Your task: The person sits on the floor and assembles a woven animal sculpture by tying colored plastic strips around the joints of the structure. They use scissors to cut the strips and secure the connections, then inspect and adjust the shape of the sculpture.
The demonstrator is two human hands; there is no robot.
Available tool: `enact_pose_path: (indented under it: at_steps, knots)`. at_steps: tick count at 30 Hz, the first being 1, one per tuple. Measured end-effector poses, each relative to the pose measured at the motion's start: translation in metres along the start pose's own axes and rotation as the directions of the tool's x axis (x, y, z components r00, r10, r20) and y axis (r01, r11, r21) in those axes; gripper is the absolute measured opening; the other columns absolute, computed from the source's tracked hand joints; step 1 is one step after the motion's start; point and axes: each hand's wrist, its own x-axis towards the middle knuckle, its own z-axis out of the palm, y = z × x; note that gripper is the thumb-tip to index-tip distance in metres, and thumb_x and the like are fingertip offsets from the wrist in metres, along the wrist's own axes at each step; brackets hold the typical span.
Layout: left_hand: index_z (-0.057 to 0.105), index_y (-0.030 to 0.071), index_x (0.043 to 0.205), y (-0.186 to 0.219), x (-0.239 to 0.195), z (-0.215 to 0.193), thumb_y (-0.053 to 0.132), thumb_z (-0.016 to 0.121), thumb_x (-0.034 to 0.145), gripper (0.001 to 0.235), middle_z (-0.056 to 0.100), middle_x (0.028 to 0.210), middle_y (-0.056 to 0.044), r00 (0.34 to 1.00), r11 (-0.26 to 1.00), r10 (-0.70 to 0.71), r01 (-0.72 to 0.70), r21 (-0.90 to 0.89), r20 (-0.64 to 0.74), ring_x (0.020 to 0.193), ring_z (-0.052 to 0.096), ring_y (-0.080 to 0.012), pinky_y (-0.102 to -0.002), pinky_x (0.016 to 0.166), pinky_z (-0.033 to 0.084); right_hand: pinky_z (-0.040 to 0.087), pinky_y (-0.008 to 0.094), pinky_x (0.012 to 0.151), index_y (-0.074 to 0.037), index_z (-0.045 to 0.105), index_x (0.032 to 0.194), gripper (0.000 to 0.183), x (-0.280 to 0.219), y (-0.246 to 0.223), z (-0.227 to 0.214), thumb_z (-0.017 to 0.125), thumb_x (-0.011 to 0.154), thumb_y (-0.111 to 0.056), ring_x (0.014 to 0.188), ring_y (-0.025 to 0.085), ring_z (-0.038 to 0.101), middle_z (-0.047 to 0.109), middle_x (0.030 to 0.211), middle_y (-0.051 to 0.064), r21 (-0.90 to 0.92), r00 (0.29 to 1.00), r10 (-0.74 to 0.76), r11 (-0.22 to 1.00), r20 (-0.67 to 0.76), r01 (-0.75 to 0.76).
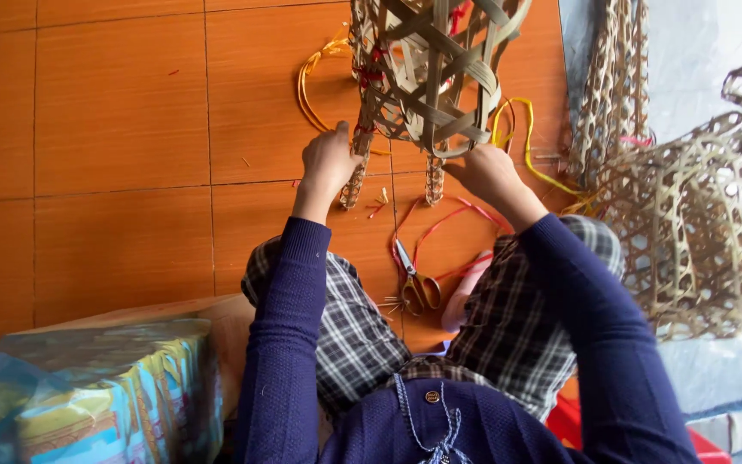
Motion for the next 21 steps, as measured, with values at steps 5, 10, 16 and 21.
enact_pose_path:
  at_steps: [5, 10, 16, 21]
  knots:
    - [0.051, -0.006, 0.124, 0.017, 0.002, 0.003, 0.009, 0.075, 0.08, 0.053, 0.067, 0.098, -0.026, 1.0, 0.971, -0.014, 0.013, -0.238, -0.002, 0.096, 0.067, -0.0443, -0.058, 0.084, 0.052, 0.055, 0.048, 0.08, -0.008, 0.062, 0.103, 0.056, 0.018, -0.029, 0.0, 0.061, 0.086, -0.061, 0.095, 0.035, 0.068, 0.068, 0.09, 0.017, 0.044, 0.998, -0.047, 0.998, -0.051, 0.049]
    - [0.056, -0.005, 0.102, 0.029, -0.004, 0.003, 0.002, 0.059, 0.087, 0.017, 0.067, 0.084, -0.024, 0.986, 0.932, 0.08, -0.126, -0.34, -0.144, 0.084, 0.068, -0.0453, -0.054, 0.078, 0.054, 0.053, 0.046, 0.083, -0.008, 0.059, 0.109, 0.054, 0.018, -0.021, 0.013, 0.064, 0.086, -0.057, 0.098, 0.034, 0.066, 0.066, 0.096, 0.017, 0.153, 0.995, -0.023, 0.988, -0.094, 0.038]
    - [0.056, -0.007, 0.108, 0.028, 0.003, 0.012, 0.005, 0.066, 0.087, 0.026, 0.068, 0.09, -0.026, 0.991, 0.948, 0.128, -0.135, -0.289, -0.046, 0.091, 0.069, -0.0432, -0.053, 0.081, 0.054, 0.051, 0.043, 0.086, -0.007, 0.055, 0.115, 0.054, 0.025, -0.005, 0.025, 0.067, 0.085, -0.051, 0.102, 0.032, 0.063, 0.062, 0.103, 0.017, 0.276, 0.99, 0.044, 0.961, -0.133, -0.006]
    - [0.054, -0.011, 0.117, 0.027, 0.0, 0.016, 0.003, 0.07, 0.086, 0.037, 0.068, 0.091, -0.026, 0.986, 0.941, 0.135, -0.158, -0.301, -0.096, 0.089, 0.069, -0.0415, -0.051, 0.079, 0.054, 0.048, 0.04, 0.089, -0.007, 0.051, 0.122, 0.057, 0.021, 0.001, 0.037, 0.07, 0.085, -0.045, 0.106, 0.03, 0.061, 0.059, 0.11, 0.017, 0.387, 0.979, 0.091, 0.922, -0.182, -0.014]
